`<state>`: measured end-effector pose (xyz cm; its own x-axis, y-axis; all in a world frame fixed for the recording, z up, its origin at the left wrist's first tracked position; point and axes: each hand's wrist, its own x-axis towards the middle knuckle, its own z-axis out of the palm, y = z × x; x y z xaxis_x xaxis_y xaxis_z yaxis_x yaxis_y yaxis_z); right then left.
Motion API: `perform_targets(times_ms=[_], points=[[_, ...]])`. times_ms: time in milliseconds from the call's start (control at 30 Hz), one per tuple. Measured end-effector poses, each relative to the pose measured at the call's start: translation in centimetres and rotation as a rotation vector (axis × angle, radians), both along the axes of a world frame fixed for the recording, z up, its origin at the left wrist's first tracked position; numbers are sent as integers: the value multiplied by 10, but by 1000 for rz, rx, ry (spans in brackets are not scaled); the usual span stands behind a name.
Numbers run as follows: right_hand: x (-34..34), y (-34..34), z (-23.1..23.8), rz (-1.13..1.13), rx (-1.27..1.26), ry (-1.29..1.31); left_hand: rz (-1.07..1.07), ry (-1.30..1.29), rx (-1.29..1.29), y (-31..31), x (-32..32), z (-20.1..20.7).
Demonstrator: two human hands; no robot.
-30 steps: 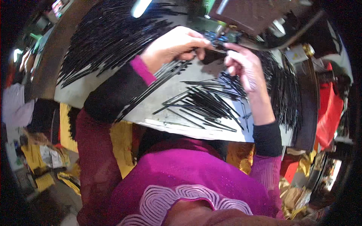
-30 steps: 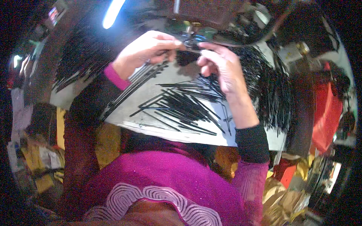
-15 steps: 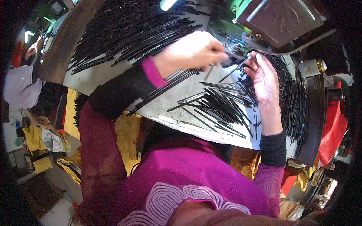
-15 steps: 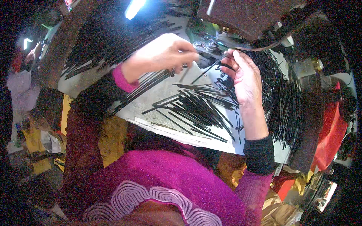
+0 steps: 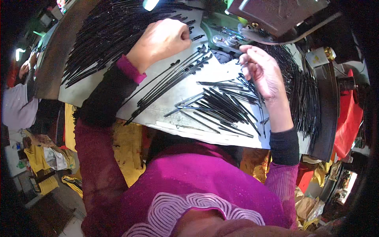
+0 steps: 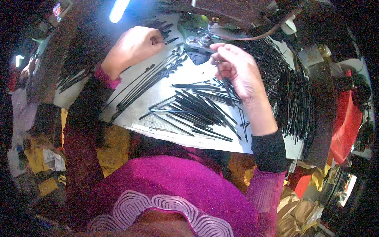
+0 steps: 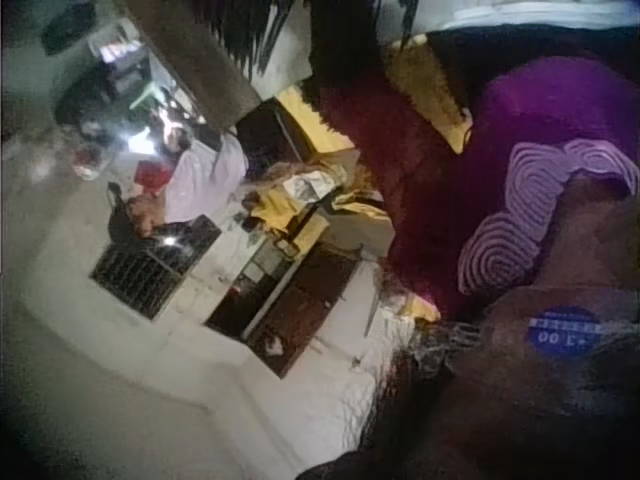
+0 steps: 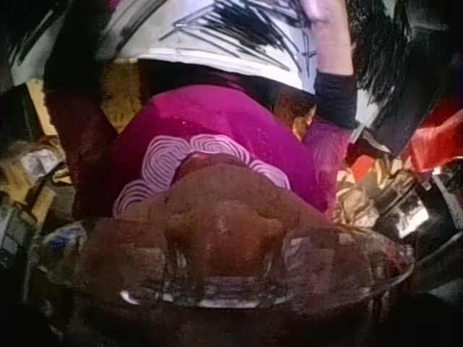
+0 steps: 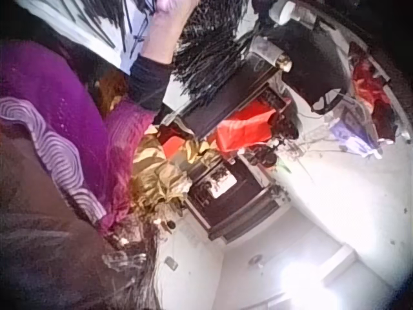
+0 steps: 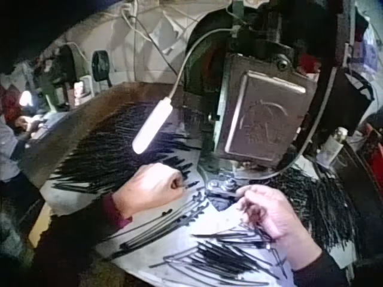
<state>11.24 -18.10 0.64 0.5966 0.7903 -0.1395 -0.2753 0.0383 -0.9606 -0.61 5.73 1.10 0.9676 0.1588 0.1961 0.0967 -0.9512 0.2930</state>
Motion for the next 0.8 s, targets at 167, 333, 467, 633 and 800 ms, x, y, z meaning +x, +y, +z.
perform_targets(times_ms=[167, 333, 467, 633, 800], points=[[-13, 3, 1, 158, -117, -138, -118, 27, -331, -13, 15, 4], [-16, 6, 7, 166, -194, -182, -135, -10, -412, -27, 17, 11], [-13, 6, 8, 172, -196, -193, -143, -66, -443, -30, 20, 8], [-14, 7, 12, 160, -210, -189, -137, -94, -470, -35, 21, 9], [-13, 8, 9, 168, -196, -169, -136, -176, -492, -37, 21, 6]])
